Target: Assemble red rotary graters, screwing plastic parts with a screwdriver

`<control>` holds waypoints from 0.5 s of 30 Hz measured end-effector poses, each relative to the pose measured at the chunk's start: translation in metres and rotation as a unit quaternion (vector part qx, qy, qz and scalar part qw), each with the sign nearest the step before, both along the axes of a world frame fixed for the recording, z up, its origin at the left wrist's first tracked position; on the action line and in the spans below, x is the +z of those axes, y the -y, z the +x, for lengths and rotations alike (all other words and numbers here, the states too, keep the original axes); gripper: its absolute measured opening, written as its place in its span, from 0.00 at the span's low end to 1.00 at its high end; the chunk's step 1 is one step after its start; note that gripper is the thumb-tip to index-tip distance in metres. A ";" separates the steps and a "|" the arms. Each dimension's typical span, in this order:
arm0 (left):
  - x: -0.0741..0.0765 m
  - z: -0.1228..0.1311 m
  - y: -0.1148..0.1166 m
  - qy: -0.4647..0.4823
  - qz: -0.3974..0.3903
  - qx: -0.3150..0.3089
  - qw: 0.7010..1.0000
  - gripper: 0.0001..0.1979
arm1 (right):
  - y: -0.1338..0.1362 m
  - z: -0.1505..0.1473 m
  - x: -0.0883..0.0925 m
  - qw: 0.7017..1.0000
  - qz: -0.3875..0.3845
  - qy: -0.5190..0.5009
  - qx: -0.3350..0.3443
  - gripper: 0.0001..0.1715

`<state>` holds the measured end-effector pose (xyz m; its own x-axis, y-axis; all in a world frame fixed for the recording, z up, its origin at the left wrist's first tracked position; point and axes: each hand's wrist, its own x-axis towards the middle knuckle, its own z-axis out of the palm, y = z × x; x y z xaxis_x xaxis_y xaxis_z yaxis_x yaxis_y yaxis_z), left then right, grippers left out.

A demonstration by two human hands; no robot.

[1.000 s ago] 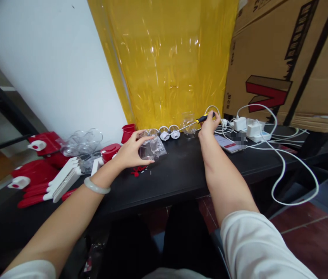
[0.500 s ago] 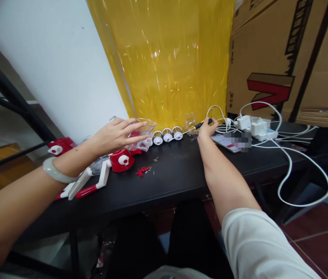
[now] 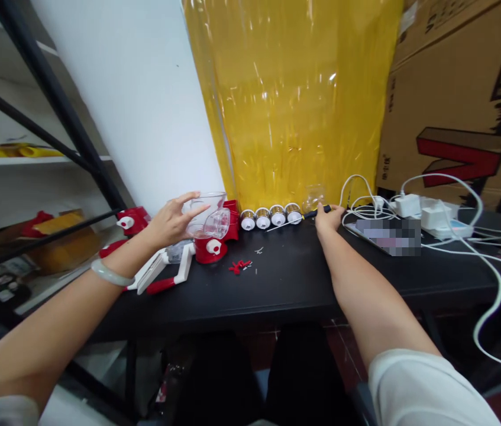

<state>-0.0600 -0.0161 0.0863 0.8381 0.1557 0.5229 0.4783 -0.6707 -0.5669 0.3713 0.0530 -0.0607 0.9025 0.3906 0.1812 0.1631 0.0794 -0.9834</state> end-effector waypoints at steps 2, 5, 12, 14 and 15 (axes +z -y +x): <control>-0.008 -0.008 0.000 0.071 -0.031 0.007 0.997 0.50 | -0.001 -0.001 -0.001 0.999 -0.033 -0.005 0.022 0.23; -0.016 -0.015 0.001 0.160 -0.065 0.006 0.985 0.60 | 0.000 0.000 0.001 0.994 -0.073 -0.016 0.084 0.22; -0.017 -0.028 -0.003 0.218 -0.074 0.031 0.973 0.68 | 0.013 0.015 0.009 0.934 -0.140 0.001 0.330 0.12; -0.016 -0.033 -0.004 0.206 -0.066 0.037 0.976 0.68 | 0.014 0.019 0.009 0.894 -0.186 0.088 0.399 0.13; -0.015 -0.035 -0.005 0.198 -0.059 0.038 0.978 0.68 | 0.014 0.020 0.008 0.865 -0.220 0.154 0.423 0.13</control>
<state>-0.0952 -0.0115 0.0711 0.5568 0.2889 0.7788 0.6958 -0.6743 -0.2473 0.3917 0.0387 -0.0528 0.1941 0.9806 0.0280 0.4899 -0.0721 -0.8688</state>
